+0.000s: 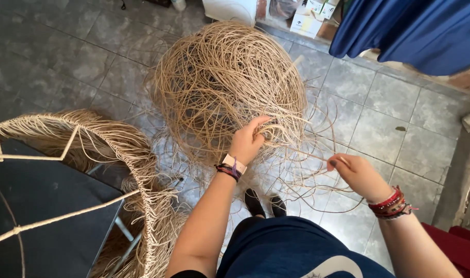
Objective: Weaving natural fiber strands around a circular frame to construct furniture
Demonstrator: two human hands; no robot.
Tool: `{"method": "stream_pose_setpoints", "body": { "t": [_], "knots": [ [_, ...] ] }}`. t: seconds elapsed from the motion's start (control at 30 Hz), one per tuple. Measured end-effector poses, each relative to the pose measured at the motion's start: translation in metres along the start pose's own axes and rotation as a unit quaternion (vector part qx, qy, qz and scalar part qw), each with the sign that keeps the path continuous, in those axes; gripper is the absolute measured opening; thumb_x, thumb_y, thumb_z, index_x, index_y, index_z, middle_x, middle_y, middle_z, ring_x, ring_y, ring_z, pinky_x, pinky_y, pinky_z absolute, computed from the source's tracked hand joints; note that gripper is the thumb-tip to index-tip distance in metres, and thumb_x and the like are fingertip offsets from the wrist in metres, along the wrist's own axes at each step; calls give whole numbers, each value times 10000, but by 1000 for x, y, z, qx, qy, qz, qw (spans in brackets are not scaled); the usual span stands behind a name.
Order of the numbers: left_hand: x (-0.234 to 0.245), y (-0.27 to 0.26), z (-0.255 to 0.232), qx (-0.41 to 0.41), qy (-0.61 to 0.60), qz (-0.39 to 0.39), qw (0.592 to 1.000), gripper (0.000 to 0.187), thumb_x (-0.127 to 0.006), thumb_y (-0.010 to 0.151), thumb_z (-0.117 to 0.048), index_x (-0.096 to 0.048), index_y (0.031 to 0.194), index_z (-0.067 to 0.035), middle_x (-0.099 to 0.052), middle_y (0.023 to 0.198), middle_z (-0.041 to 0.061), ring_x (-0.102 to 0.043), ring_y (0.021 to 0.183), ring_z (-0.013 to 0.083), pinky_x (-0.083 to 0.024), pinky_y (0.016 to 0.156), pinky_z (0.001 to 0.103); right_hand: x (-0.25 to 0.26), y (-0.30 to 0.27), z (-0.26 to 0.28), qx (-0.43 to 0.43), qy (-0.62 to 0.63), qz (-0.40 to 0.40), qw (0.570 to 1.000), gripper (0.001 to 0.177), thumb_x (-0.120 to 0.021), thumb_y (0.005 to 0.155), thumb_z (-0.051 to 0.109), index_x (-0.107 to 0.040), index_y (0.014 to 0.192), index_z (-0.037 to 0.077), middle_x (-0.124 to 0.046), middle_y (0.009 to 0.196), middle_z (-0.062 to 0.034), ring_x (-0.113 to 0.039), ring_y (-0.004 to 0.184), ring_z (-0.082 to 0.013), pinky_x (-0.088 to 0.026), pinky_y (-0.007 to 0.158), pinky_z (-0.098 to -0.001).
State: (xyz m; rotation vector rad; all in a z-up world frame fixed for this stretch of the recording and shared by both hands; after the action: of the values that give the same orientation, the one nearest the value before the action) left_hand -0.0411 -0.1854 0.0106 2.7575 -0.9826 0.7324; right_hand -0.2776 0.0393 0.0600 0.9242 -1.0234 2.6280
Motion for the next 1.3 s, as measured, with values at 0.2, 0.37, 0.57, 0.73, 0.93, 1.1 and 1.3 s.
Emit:
{"method": "stream_pose_setpoints", "body": {
  "t": [0.2,0.37,0.57,0.73,0.93,1.1,1.3],
  "knots": [
    [-18,-17,12,33,37,24,998,275,-565,919,-216,-576,1194,-209,-753,1021,199,-707,982,452,-557,867,560,-7,8,3,21,70,-16,997,273,-536,1020,265,-794,1002,175,-553,536,-61,-586,596,-206,-521,617,-363],
    [-57,-39,11,45,-17,69,996,679,-710,812,-250,-432,1432,-238,-715,1170,232,-686,1066,482,-545,941,575,-13,7,62,110,91,-19,990,235,-546,1026,255,-769,986,190,-580,524,-72,-539,553,-196,-515,587,-359],
    [-26,-27,-10,151,92,-7,984,383,-579,936,13,-574,1216,-249,-571,671,-42,-511,501,108,-442,398,248,19,-8,24,120,202,-67,970,289,-465,989,67,-730,1103,75,-702,823,-19,-429,527,-95,-317,447,-264],
    [-12,-23,47,176,133,-56,974,427,-617,901,-51,-591,1291,-224,-535,1197,65,-510,962,205,-443,803,402,62,-55,53,131,203,-41,970,321,-413,1087,155,-646,897,42,-327,544,39,-250,472,-86,-169,426,-266],
    [-48,-49,-29,295,-27,93,951,409,-421,1010,-449,-638,929,-112,-620,857,32,-566,776,162,-514,733,287,34,-57,44,146,173,-5,974,276,-462,1041,161,-677,890,77,-342,587,52,-260,507,-80,-196,451,-266],
    [-56,-38,-86,388,-600,97,693,399,-430,1061,-183,-565,1333,77,-623,1365,202,-609,1240,307,-495,1085,403,32,-58,29,188,8,61,980,317,-446,999,177,-756,934,179,-794,839,62,-632,581,-88,-514,608,-267],
    [21,13,-66,191,-828,-142,508,368,-409,1128,-313,-666,972,-100,-617,699,-17,-475,546,42,-378,551,167,27,-38,-31,152,-102,185,966,310,-445,1014,294,-693,851,203,-636,677,19,-485,589,-142,-446,649,-297]
  ]
}}
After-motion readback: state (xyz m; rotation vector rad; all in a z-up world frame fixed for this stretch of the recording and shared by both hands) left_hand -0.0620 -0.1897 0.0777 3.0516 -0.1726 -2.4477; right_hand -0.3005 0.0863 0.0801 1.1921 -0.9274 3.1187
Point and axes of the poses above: each hand's wrist, its own y-axis towards the middle knuckle, its own x-axis out of the back of the hand, z = x × y, the point moved 4 cm from there along y, towards the middle knuckle
